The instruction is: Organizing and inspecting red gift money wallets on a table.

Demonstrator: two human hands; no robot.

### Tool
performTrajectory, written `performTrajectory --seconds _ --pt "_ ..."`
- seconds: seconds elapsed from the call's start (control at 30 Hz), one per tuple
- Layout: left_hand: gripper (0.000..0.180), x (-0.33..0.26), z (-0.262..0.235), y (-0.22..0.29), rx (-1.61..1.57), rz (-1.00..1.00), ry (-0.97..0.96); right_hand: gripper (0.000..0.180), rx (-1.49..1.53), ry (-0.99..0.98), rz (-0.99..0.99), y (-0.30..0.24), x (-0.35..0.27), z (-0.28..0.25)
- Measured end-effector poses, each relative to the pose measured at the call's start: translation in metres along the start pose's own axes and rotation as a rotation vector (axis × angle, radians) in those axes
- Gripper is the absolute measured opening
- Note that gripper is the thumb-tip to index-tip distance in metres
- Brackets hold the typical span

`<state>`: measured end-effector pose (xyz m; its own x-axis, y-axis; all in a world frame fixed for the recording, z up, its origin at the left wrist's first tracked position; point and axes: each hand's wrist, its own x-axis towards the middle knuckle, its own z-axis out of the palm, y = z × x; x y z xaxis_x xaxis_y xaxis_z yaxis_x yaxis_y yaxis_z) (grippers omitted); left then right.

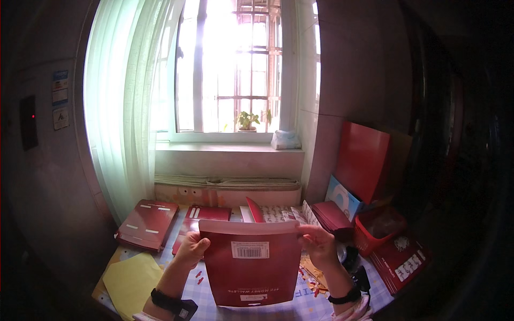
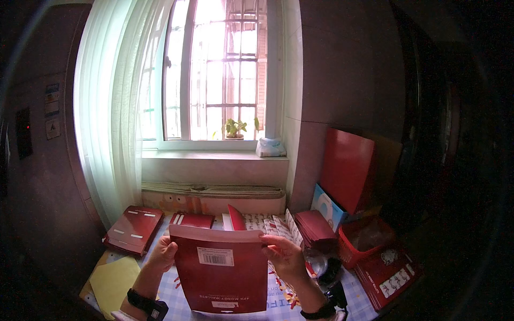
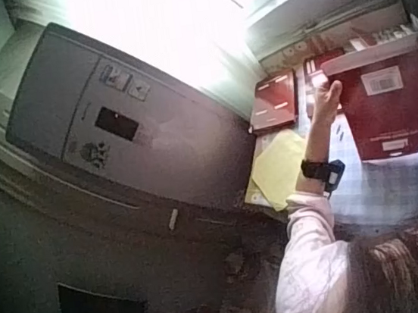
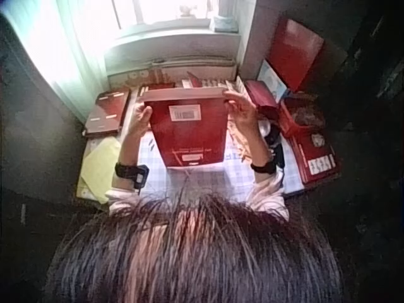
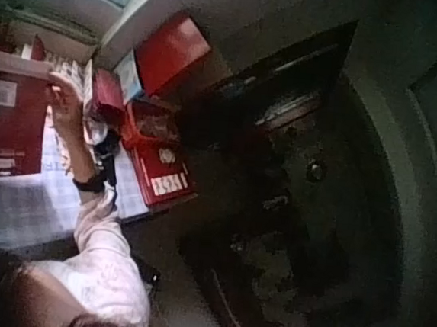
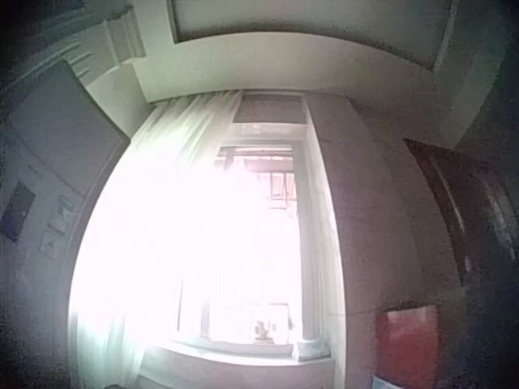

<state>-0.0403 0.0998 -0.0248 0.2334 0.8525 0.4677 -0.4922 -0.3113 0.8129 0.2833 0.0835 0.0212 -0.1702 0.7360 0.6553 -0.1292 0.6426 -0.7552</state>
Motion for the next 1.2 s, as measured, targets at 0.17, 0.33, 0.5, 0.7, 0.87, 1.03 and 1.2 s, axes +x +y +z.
performTrajectory --seconds 0.17,0.33,0.5,0.7,0.87,1.03,1.2 --pt "0.032 0.000 0.007 0.001 0.227 0.074 0.158 0.029 -0.002 0.010 -0.018 -0.004 -0.003 0.002" --pt "0.035 0.004 0.019 0.001 0.367 0.263 0.293 0.027 -0.103 0.029 0.005 -0.001 -0.002 0.001" --pt "0.053 0.005 0.018 0.001 0.560 0.443 0.324 0.028 -0.079 0.112 0.061 0.003 0.001 0.003" --pt "0.052 0.007 0.021 -0.001 0.455 0.508 0.321 0.029 -0.051 0.117 0.078 0.003 0.002 0.003" --pt "0.049 0.006 0.020 -0.001 0.444 0.532 0.297 0.032 -0.060 0.115 0.118 -0.002 0.002 0.004" --pt "0.044 0.006 0.014 -0.006 0.476 0.534 0.305 0.032 -0.078 0.095 0.133 -0.004 0.002 0.004" --pt "0.038 0.002 0.012 -0.004 0.438 0.473 0.296 0.032 -0.113 0.056 0.063 -0.004 0.001 0.002"
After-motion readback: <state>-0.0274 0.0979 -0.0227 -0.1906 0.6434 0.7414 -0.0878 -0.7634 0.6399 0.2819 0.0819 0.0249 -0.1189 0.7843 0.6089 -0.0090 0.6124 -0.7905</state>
